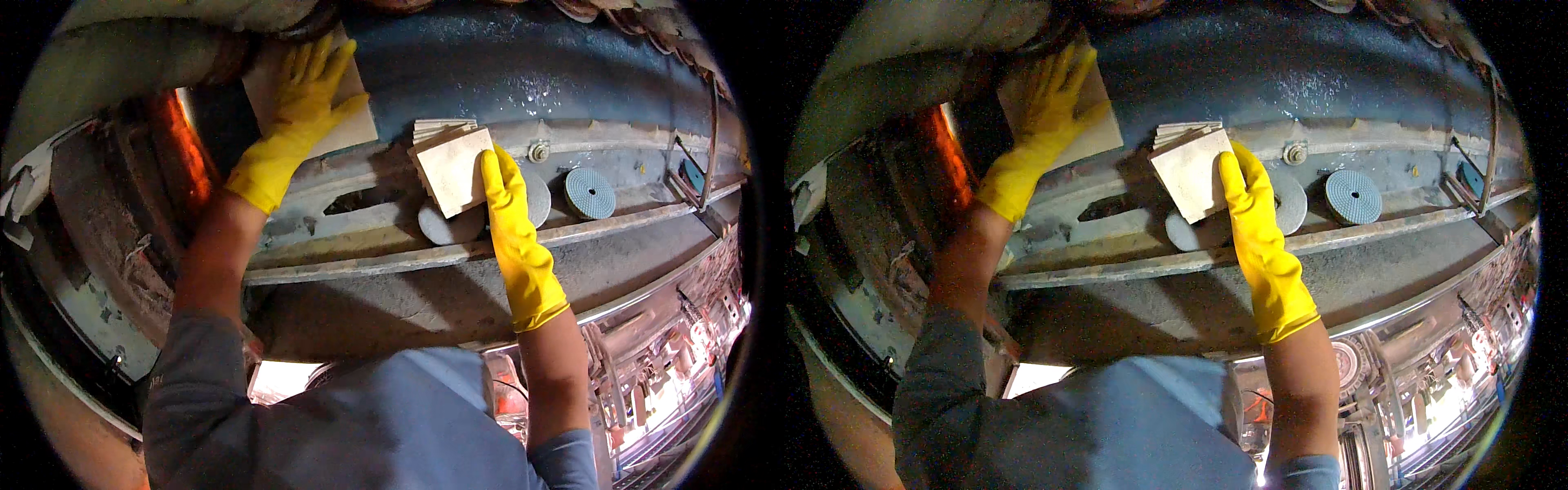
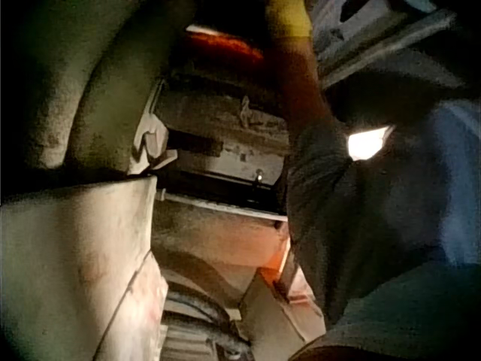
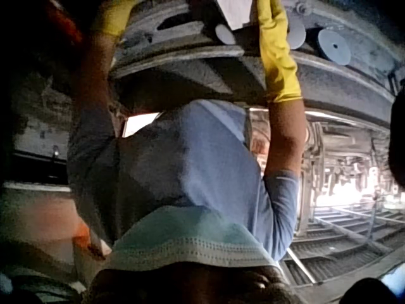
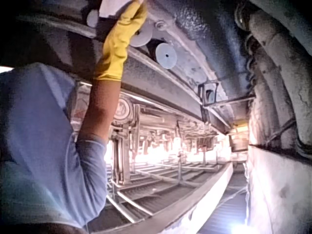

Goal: The person operates a control panel on a large industrial machine, then retrieves a stack of square ceramic tiles from a nearby basket. They proceed to place the tiles one by one onto a rotating conveyor belt, arranging them in a single file line.

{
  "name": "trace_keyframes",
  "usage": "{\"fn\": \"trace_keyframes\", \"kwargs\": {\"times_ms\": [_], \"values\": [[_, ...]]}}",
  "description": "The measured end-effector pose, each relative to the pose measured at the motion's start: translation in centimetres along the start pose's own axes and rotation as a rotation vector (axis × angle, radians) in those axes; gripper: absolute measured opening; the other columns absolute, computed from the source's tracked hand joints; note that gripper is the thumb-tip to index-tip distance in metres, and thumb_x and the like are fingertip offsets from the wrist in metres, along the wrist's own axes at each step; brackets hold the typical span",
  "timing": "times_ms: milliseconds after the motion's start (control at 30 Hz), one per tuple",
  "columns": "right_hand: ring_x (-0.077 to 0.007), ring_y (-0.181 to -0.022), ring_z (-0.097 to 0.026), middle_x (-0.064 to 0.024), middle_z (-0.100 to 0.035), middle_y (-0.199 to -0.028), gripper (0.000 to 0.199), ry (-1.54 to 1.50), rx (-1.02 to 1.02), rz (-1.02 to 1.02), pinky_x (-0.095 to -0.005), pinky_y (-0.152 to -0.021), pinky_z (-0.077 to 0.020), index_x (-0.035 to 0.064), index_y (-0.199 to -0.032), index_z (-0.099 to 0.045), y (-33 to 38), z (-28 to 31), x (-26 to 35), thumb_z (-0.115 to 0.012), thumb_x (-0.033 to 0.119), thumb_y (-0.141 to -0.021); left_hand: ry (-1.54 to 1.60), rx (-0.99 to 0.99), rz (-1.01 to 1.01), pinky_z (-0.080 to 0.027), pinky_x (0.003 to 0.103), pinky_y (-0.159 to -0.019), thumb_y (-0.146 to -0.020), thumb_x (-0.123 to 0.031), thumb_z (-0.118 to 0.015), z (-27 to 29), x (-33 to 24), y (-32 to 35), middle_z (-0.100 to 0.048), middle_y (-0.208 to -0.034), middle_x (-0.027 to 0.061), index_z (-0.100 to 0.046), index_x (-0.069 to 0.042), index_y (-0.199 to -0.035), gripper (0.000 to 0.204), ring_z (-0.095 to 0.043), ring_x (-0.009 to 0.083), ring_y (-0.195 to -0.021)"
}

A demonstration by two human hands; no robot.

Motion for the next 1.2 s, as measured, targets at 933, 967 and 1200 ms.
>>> {"fn": "trace_keyframes", "kwargs": {"times_ms": [933, 967, 1200], "values": [[-0.0165, -0.129, -0.054, -0.0076, -0.063, -0.138, 0.053, -0.074, 0.083, 0.073, -0.0309, -0.113, -0.0378, 0.0026, -0.145, -0.056, -1.8, 2.4, -1.9, -0.061, 0.038, -0.106, 1.372, 0.691, 0.927, -0.058, 0.03, -0.069, -0.092, -0.057, -0.073, -3.2, -16.5, 9.5, -0.071, -0.093, 0.0134, -0.065, 0.002, -0.112, 0.063, -0.069, 0.0185, -0.076], [-0.0164, -0.129, -0.054, -0.0078, -0.063, -0.138, 0.053, -0.056, 0.076, 0.073, -0.0307, -0.113, -0.0377, 0.0027, -0.145, -0.056, -1.7, 2.4, -1.9, -0.062, 0.037, -0.105, 1.397, 0.684, 0.918, -0.058, 0.03, -0.069, -0.093, -0.056, -0.072, -3.4, -16.5, 9.6, -0.071, -0.095, 0.0139, -0.065, 0.003, -0.113, 0.062, -0.07, 0.0194, -0.077], [-0.0155, -0.125, -0.055, -0.0061, -0.063, -0.135, 0.055, 0.015, -0.008, 0.08, -0.0293, -0.11, -0.0384, 0.0045, -0.147, -0.054, -0.1, 1.1, 0.0, -0.066, 0.037, -0.104, 1.533, 0.632, 0.967, -0.059, 0.033, -0.078, -0.098, -0.045, -0.071, -3.3, -16.0, 11.3, -0.072, -0.109, 0.0143, -0.063, 0.002, -0.12, 0.053, -0.075, 0.0231, -0.087]]}}
Point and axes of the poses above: each hand's wrist, its own y-axis away from the middle knuckle, its own z-axis out of the back of the hand, x = y × z, the point moved 8 cm from there along -y, towards the middle knuckle
